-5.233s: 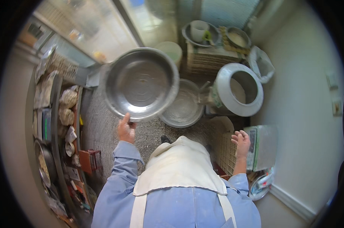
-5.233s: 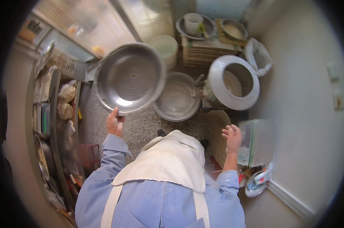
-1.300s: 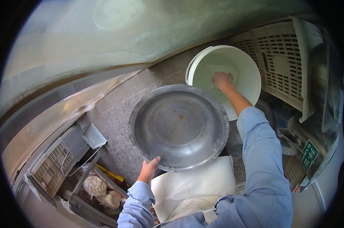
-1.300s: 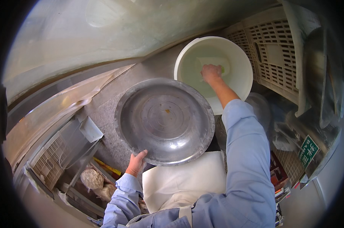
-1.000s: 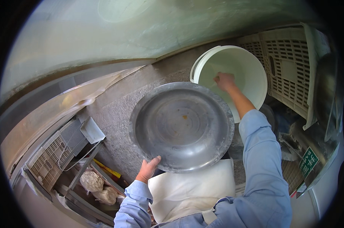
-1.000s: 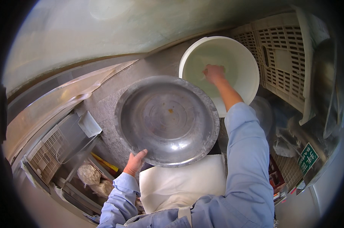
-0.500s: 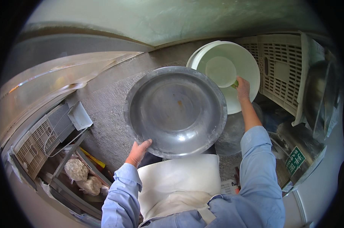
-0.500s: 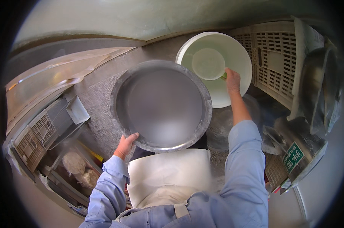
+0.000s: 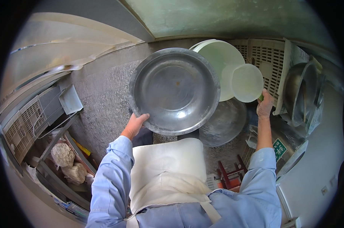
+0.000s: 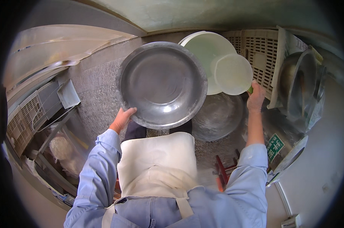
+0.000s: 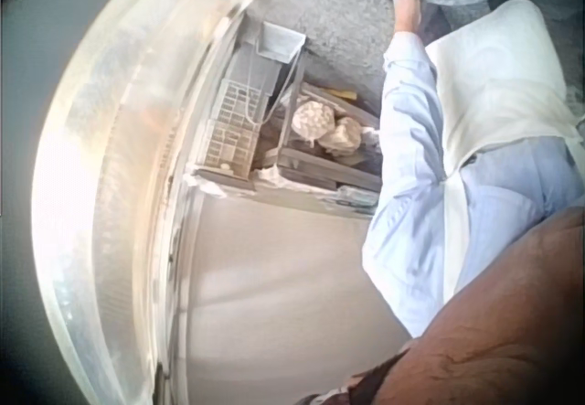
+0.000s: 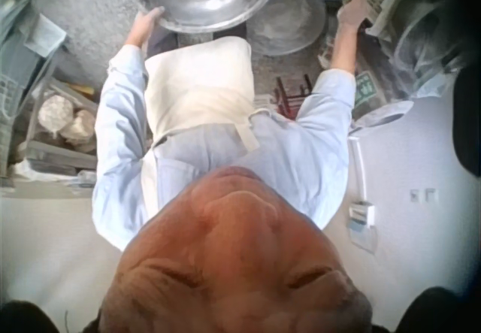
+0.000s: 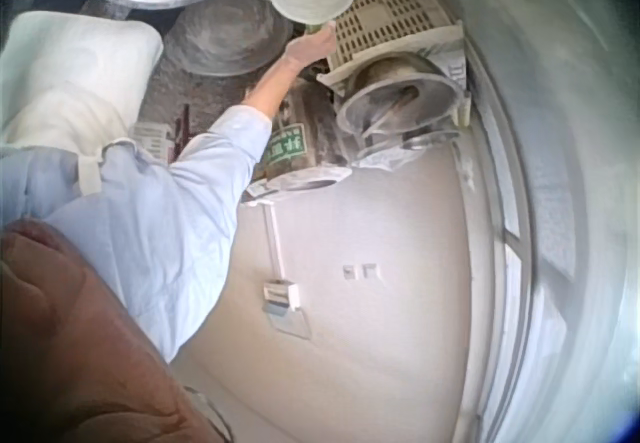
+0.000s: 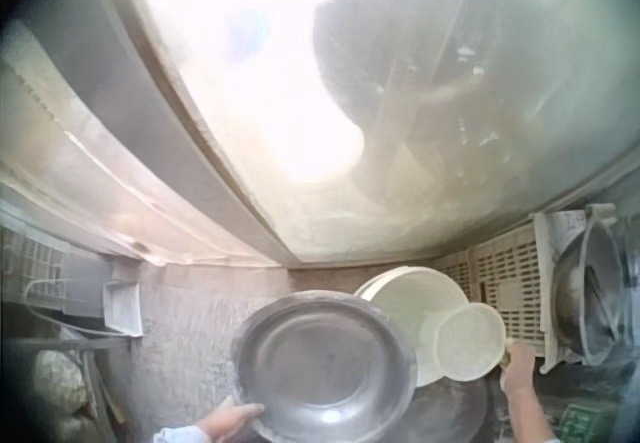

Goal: The person scoops flour from a large sack into a scoop, weighs it on a digital scale, and pours it into a mixing bowl. They then add a small packet of powder and pour water from a bucket into the bowl.

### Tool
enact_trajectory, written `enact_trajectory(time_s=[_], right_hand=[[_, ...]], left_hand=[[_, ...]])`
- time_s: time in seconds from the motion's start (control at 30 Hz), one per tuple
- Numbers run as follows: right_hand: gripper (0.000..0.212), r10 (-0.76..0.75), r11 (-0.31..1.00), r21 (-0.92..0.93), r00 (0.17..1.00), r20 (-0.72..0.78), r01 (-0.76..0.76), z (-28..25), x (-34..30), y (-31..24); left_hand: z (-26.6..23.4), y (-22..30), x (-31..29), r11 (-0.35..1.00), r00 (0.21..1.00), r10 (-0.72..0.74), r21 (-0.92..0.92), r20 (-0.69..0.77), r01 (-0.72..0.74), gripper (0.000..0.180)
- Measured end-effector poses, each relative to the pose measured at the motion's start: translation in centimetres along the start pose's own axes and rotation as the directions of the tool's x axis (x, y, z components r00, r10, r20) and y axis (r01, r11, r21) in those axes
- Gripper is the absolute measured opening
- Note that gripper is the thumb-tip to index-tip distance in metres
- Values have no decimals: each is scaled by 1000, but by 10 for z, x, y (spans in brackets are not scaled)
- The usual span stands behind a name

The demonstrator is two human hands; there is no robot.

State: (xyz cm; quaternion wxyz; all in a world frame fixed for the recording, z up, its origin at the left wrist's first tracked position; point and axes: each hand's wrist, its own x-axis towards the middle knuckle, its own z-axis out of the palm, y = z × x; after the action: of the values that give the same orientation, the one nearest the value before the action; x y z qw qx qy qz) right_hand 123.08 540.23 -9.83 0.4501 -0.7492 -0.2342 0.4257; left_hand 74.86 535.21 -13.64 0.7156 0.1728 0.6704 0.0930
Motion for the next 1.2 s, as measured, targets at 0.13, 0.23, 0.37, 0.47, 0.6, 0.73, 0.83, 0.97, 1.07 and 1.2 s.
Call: enact_trajectory(time_s=[0.13, 0.23, 0.37, 0.47, 0.6, 0.73, 0.83, 0.97, 1.07, 1.2], right_hand=[[29, -31, 982, -184, 999, 29, 36, 3, -9, -31], [35, -186, 835, -501, 973, 134, 228, 7, -16, -51], [35, -211, 704, -621, 937, 279, 343, 19, -27, -67], [32, -191, 632, -671, 917, 349, 387, 32, -35, -73], [29, -235, 339, -752, 825, 514, 565, 46, -45, -84], [26, -227, 193, -778, 799, 558, 598, 60, -52, -92], [25, -168, 51, -790, 785, 596, 611, 71, -57, -100], [28, -78, -50, -789, 785, 615, 613, 89, -65, -107], [28, -26, -111, -780, 783, 621, 616, 105, -73, -109], [26, 68, -173, -767, 785, 616, 618, 126, -84, -112]], left_hand=[[19, 7, 3, 993, 998, 56, -109, 28, -52, 45], [24, 6, 7, 991, 997, 69, -119, 30, -65, 44], [23, -2, 12, 988, 996, 76, -139, 49, -69, 44], [24, -6, 16, 990, 995, 66, -130, 77, -56, 45], [25, -7, 15, 981, 988, 105, -174, 110, -85, 44], [24, -4, 15, 991, 992, 87, -111, 95, -76, 44], [24, -2, 15, 994, 992, 74, -89, 105, -65, 45], [25, 1, 13, 991, 987, 93, -108, 129, -80, 48], [24, 4, 10, 992, 985, 103, -82, 136, -92, 48], [22, 7, 10, 991, 976, 108, -93, 187, -92, 51]])
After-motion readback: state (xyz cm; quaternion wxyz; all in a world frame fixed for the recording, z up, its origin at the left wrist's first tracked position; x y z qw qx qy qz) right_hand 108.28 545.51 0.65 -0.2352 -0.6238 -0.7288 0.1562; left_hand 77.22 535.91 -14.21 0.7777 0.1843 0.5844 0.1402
